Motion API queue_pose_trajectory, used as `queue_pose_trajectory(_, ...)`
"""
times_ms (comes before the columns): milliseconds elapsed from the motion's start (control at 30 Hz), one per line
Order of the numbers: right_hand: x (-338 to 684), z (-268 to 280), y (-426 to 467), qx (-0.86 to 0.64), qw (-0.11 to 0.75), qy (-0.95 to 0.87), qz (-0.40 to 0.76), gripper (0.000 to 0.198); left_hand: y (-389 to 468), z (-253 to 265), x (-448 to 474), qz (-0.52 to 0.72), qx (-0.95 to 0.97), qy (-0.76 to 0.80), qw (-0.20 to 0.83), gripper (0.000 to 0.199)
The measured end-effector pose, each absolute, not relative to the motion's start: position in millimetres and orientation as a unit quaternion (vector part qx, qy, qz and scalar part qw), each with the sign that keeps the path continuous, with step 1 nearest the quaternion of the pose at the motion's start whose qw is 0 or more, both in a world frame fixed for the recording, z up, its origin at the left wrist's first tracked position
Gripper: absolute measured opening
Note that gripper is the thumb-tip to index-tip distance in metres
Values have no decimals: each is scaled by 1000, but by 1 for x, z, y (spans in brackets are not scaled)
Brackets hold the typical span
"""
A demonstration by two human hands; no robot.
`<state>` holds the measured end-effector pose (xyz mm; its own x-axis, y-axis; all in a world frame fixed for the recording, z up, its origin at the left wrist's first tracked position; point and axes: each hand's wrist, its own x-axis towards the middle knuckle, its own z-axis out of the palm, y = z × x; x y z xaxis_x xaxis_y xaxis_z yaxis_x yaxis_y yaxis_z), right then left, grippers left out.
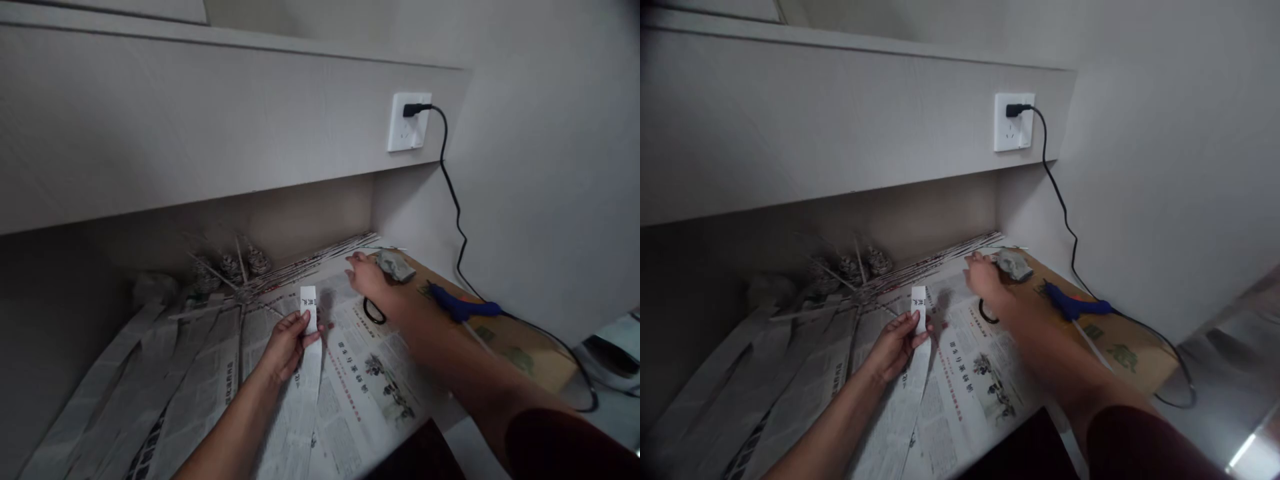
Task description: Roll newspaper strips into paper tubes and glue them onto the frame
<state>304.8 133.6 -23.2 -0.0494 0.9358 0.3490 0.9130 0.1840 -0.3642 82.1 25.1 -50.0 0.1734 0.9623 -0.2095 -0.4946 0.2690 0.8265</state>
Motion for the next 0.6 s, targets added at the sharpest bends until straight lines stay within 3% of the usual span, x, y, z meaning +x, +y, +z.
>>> queue_pose_trajectory(133,354,-5,152,-729,182,-660,-5,56,27,-52,83,528,307,370,700,19)
queue_pose_trajectory(233,374,-7,154,-726,148,-671,8,43,28,-54,82,528,314,365,699,19)
queue_pose_trajectory(367,383,-18,155,-712,167,-682,3,24,28,-55,83,530,317,366,696,21)
queue_pose_trajectory(600,391,-11,172,-761,178,-624,-4,35,25,-52,86,532,319,370,692,26)
